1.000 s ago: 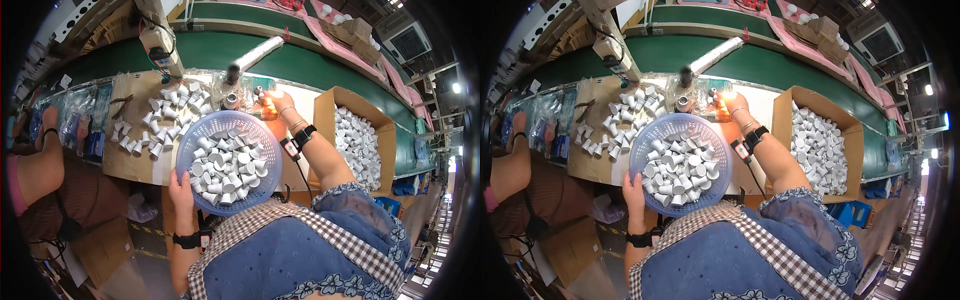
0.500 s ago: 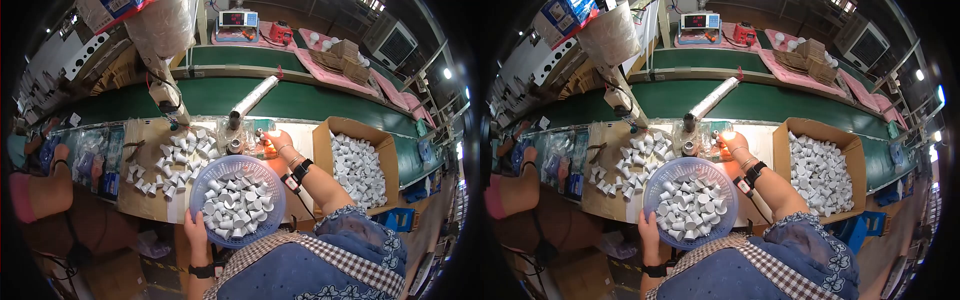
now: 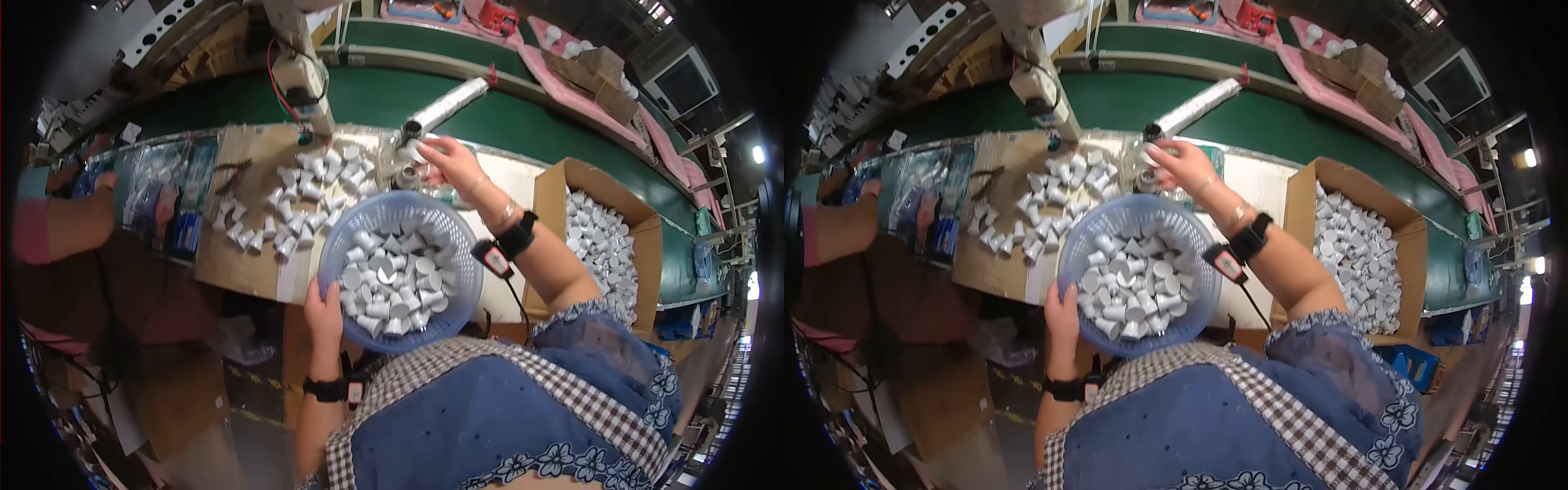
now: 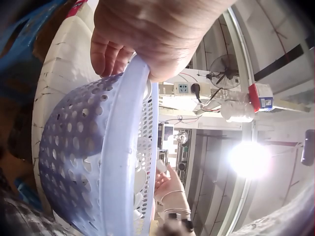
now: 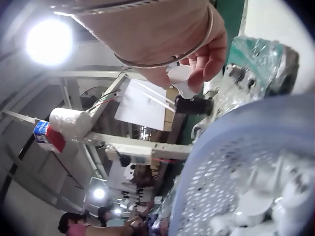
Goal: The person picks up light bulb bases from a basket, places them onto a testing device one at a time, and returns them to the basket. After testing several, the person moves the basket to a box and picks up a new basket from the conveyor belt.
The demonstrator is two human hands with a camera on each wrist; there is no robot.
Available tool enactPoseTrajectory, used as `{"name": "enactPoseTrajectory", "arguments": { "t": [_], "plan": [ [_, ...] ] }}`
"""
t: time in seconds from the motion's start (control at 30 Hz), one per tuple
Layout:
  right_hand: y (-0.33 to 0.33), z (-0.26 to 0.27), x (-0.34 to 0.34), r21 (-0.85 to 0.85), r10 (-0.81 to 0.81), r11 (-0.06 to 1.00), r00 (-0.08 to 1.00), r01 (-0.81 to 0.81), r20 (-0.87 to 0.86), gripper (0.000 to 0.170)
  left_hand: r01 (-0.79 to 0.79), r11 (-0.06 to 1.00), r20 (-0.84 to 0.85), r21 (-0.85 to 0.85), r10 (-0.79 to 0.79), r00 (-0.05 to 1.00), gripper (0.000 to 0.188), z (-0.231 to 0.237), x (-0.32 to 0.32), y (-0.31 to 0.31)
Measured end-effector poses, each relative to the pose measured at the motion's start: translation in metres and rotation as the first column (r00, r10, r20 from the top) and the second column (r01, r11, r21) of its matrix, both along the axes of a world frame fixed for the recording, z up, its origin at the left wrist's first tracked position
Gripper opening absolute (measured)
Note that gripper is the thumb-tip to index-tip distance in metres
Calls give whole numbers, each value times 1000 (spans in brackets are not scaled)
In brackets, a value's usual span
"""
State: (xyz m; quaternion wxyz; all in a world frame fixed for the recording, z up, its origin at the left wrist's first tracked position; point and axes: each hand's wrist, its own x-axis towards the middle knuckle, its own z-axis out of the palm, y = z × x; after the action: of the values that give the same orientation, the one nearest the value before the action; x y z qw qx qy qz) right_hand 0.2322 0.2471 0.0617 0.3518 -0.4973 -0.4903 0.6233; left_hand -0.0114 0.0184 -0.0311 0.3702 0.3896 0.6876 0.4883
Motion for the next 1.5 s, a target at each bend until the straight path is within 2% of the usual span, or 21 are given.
{"name": "enactPoseTrajectory", "arguments": {
  "t": [0.03, 0.07, 0.2, 0.23, 0.27, 0.33, 0.37, 0.5, 0.63, 0.67, 0.73, 0.8, 0.83, 0.93, 1.0, 1.07, 1.13, 1.2, 1.27, 1.33, 1.5],
  "plan": [
    [-5, 11, -19, -83, 20, 996, 991, -32, -134, 43, -6, 1000, 3, -19, 6, 1000, 36, 2, 1, 2],
    [-5, 15, -31, -29, 150, 988, 982, -155, -117, 45, 3, 1000, -4, -8, -3, 1000, 35, 5, 1, 3],
    [-4, -2, -52, 94, 333, 934, 934, -345, 130, 30, -14, 1000, 43, -4, 14, 999, 33, 16, 6, 1],
    [-10, -3, -53, 120, 330, 921, 905, -372, 269, 21, -3, 1000, 75, 8, 2, 997, 32, 10, 4, 1],
    [-18, -8, -54, 109, 344, 918, 900, -382, 267, 21, -14, 1000, 77, -3, 14, 997, 32, 11, 3, 2],
    [-36, -19, -52, 317, 363, 723, 728, -614, 581, 15, -5, 1000, 87, -7, 5, 996, 32, 17, 6, 2],
    [-46, -20, -51, 346, 363, 643, 670, -683, 648, 15, -12, 1000, 90, -14, 13, 996, 32, 19, 6, 2],
    [-71, -31, -51, 196, 472, 312, 331, -930, 817, 29, -9, 1000, 137, -12, 10, 991, 31, 21, 7, 2],
    [-77, -34, -57, 121, 413, 196, 194, -973, 890, 35, -21, 1000, 166, -17, 23, 986, 32, 19, 7, 3],
    [-77, -35, -55, 121, 412, 195, 193, -973, 891, 35, -21, 1000, 167, -15, 23, 986, 32, 19, 7, 3],
    [-76, -37, -48, 388, 441, 448, 577, -805, 688, 30, -28, 1000, 179, 3, 27, 983, 33, 18, 7, 3],
    [-67, -15, -40, 128, 516, 789, 762, -601, 393, 30, -27, 1000, 155, -15, 29, 988, 33, 18, 7, 3],
    [-59, -19, -30, 13, 481, 876, 877, -481, 16, 30, -26, 999, 129, -37, 31, 991, 34, 17, 7, 3],
    [-45, -6, 0, -9, 228, 970, 930, -241, -287, 31, -18, 1000, 172, 2, 17, 985, 34, 5, 3, 2],
    [-38, -6, 20, 28, 173, 985, 946, -172, -273, 32, 3, 1000, 164, 8, -4, 986, 35, 8, 3, 2],
    [-33, -6, 38, -73, -4, 997, 993, -5, -121, 32, -10, 1000, 156, -16, 12, 988, 35, 8, 3, 2],
    [-23, -26, 56, -42, -56, 998, 997, 54, -60, 34, 2, 1000, 145, -17, 1, 989, 36, 11, 3, 2],
    [-13, -49, 72, 139, -109, 987, 975, 82, 193, 38, 7, 999, 154, -33, -2, 988, 37, 12, 3, 2],
    [-7, -67, 80, 232, -143, 968, 969, 95, 202, 40, 8, 999, 143, -42, -2, 990, 38, 9, 3, 2],
    [-7, -66, 77, -57, -255, 960, 941, 274, 223, 36, 4, 999, 134, -41, 1, 991, 37, 8, 3, 2],
    [-1, -82, 77, -192, -268, 926, 924, 325, 272, 38, 21, 999, 146, -42, -15, 989, 36, 9, 1, 2]
  ]
}}
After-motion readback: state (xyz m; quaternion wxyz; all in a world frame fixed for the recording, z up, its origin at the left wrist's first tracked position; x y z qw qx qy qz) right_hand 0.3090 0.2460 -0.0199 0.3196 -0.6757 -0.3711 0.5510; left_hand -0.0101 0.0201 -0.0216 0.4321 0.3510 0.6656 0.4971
